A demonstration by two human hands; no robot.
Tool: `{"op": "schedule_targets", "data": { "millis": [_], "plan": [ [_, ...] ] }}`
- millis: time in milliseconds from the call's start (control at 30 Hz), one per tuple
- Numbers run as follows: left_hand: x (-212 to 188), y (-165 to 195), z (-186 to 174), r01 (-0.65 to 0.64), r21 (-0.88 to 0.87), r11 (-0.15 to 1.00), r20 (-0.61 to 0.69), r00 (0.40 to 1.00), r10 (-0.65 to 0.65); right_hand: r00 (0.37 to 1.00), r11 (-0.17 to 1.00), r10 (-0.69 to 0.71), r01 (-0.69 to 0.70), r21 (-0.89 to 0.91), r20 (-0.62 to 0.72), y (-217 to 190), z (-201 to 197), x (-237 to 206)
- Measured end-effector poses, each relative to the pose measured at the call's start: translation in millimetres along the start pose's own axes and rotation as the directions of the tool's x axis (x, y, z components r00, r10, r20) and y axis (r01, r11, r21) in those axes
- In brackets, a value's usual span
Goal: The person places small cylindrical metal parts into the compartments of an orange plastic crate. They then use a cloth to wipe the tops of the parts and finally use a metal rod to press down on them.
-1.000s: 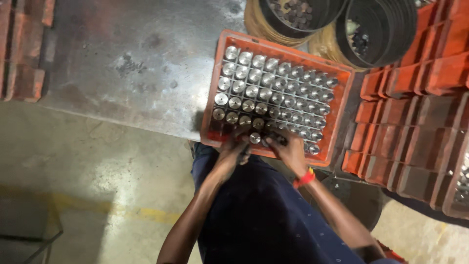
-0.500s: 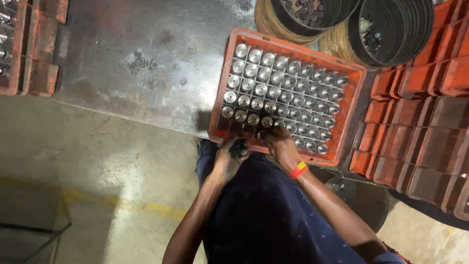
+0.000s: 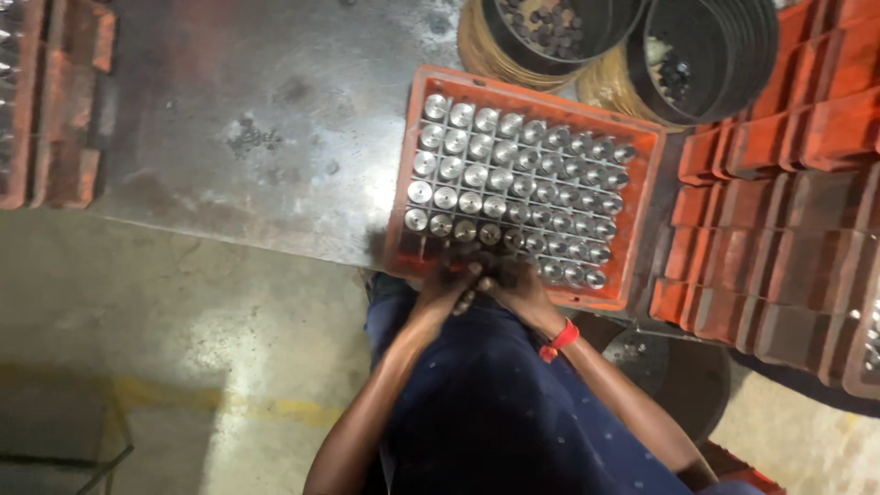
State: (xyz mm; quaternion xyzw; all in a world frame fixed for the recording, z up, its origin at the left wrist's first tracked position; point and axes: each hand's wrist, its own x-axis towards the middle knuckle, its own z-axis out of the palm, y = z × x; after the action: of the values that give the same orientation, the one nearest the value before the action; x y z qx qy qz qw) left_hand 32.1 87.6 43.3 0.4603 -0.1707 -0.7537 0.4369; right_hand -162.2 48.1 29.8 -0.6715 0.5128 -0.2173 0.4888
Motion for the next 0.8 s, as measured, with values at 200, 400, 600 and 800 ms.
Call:
{"op": "schedule_targets", "data": {
  "millis": [200,400,600,800],
  "plan": [
    [12,-21,-14,0.037,-0.426,0.904,-0.187,0.974,-0.128,0.988,0.949,-0.038,-0.011,-0.315,-0.149,9,-13,21],
    [24,-32,-46,-0.076,-0.561,0.824,-0.116,0.993,0.012,0.909,0.664,-0.406,0.365,-0.652,0.096,-3,-16,52],
    [43,-13,-28,-0.13,-0.284,0.95,-0.091,0.99,0.108,0.835,0.606,-0.515,0.515,-0.606,0.195,-19,-30,62],
    [45,-5,-10,0.056,0.117,0.992,-0.028,0.998,-0.053,0.998,0.993,0.058,-0.057,-0.103,0.013,-28,-19,27]
  ]
}}
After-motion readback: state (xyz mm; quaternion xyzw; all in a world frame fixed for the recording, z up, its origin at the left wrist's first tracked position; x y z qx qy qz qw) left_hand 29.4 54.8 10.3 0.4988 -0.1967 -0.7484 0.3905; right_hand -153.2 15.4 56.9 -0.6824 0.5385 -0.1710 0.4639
